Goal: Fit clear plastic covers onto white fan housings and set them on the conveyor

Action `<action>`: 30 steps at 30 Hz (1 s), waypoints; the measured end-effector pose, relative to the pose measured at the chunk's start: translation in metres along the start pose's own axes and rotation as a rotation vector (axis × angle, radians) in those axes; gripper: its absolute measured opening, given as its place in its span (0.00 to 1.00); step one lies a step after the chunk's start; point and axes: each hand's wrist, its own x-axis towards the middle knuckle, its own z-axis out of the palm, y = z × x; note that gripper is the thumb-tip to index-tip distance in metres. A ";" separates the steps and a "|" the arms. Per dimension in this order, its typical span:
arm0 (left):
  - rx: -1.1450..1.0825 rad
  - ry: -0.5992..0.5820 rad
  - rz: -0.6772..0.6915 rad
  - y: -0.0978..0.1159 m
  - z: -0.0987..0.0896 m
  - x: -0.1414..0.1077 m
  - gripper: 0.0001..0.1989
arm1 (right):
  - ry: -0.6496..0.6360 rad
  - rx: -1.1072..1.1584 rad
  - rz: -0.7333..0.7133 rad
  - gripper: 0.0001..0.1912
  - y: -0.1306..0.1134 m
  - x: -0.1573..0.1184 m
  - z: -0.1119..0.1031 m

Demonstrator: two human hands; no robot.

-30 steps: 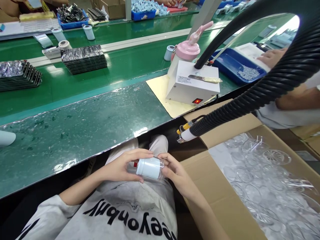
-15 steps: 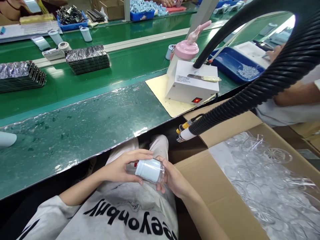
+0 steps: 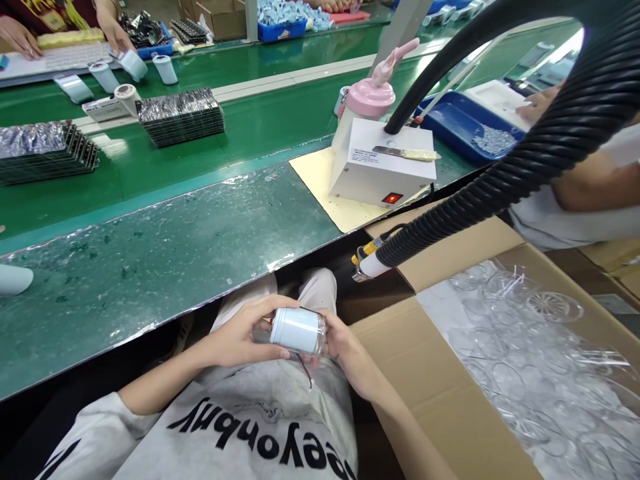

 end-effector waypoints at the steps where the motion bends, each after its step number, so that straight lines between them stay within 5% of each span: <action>1: -0.044 0.008 -0.050 0.001 0.001 -0.001 0.30 | 0.041 -0.147 -0.166 0.42 0.000 -0.002 -0.003; 4: -0.121 0.025 -0.144 0.000 0.004 -0.002 0.31 | 0.055 -0.573 -0.596 0.35 0.000 -0.006 -0.011; 6: -0.153 0.021 -0.178 0.000 0.005 -0.001 0.32 | 0.025 -0.710 -0.702 0.31 -0.001 -0.007 -0.014; 14: -0.153 -0.144 -0.131 0.003 -0.003 -0.001 0.36 | 0.046 -0.081 -0.184 0.28 0.002 -0.012 -0.005; 20: -0.423 -0.152 -0.242 -0.013 -0.001 -0.002 0.42 | 0.159 -0.294 -0.184 0.22 -0.003 -0.012 -0.006; 26: -0.414 -0.139 -0.342 -0.022 0.010 -0.003 0.41 | 0.090 -0.282 0.003 0.24 -0.007 -0.012 0.009; 28: -0.256 -0.120 -0.409 -0.012 -0.007 -0.005 0.34 | 0.038 -0.313 0.000 0.25 -0.007 -0.014 0.008; 30: 0.020 -0.046 -0.427 0.001 -0.048 0.000 0.30 | 0.139 -0.424 -0.015 0.24 -0.008 -0.019 -0.010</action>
